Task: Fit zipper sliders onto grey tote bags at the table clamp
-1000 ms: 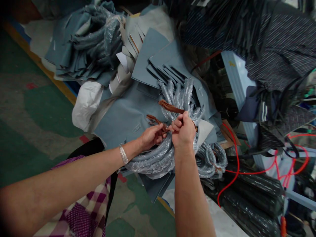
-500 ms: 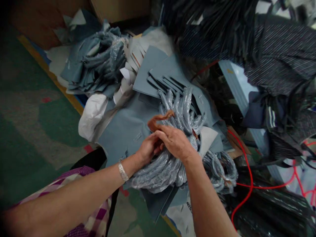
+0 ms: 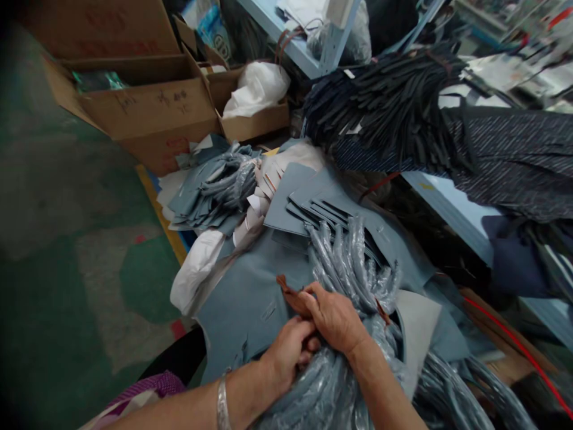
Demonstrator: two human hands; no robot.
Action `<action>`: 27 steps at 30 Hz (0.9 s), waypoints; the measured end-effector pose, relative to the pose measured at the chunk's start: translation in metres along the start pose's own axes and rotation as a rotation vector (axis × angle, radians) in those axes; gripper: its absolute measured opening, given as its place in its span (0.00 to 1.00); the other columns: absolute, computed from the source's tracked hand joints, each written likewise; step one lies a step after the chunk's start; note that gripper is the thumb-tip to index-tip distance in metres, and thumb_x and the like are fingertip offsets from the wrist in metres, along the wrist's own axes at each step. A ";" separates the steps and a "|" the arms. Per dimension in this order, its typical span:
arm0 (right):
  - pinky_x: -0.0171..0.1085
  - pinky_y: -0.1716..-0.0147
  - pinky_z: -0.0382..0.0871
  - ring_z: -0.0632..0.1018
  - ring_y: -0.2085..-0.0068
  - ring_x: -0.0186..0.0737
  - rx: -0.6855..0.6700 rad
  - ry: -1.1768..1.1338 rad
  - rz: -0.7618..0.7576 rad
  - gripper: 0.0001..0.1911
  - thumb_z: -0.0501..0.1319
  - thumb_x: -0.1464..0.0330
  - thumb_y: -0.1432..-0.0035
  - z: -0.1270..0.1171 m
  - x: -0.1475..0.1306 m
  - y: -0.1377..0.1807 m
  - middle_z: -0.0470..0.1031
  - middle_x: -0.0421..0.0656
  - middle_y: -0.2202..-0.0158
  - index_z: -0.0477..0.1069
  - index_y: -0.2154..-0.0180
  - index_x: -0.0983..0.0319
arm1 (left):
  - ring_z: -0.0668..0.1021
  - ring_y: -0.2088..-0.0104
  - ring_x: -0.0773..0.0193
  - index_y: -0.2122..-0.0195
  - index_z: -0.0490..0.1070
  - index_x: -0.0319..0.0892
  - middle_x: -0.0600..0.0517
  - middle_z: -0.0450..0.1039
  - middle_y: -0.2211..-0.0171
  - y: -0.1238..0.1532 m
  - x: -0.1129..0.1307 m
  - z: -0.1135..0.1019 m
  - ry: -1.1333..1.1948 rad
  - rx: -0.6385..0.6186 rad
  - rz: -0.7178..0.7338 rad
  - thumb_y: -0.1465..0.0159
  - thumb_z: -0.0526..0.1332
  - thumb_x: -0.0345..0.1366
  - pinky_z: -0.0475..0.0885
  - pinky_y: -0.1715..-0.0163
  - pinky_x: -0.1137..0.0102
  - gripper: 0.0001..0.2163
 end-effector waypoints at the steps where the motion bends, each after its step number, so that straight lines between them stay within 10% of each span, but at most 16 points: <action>1: 0.35 0.68 0.67 0.80 0.66 0.38 0.017 0.003 0.017 0.19 0.43 0.70 0.29 0.002 0.003 -0.002 0.77 0.43 0.55 0.73 0.53 0.58 | 0.51 0.87 0.75 0.64 0.62 0.41 0.60 0.56 0.83 0.002 0.000 0.000 -0.008 0.029 -0.023 0.43 0.54 0.37 0.41 0.85 0.74 0.08; 13: 0.37 0.70 0.60 0.79 0.66 0.44 -0.034 0.048 0.160 0.15 0.50 0.67 0.31 0.009 0.018 -0.031 0.78 0.48 0.61 0.74 0.54 0.63 | 0.54 0.86 0.76 0.69 0.58 0.41 0.60 0.57 0.82 0.019 0.008 -0.008 0.032 0.246 0.002 0.37 0.50 0.24 0.44 0.83 0.74 0.06; 27: 0.37 0.63 0.64 0.78 0.61 0.46 -0.032 -0.412 0.302 0.14 0.59 0.63 0.37 0.007 0.014 -0.026 0.80 0.49 0.60 0.77 0.56 0.63 | 0.59 0.86 0.74 0.68 0.61 0.40 0.58 0.65 0.81 0.018 0.001 -0.022 0.074 0.182 0.068 0.42 0.53 0.24 0.50 0.83 0.75 0.05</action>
Point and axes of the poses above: each hand's wrist, its own y-axis away from the middle knuckle, its own z-axis out of the palm, x = y × z, the point moved 6 cm from there along -y, towards the middle knuckle
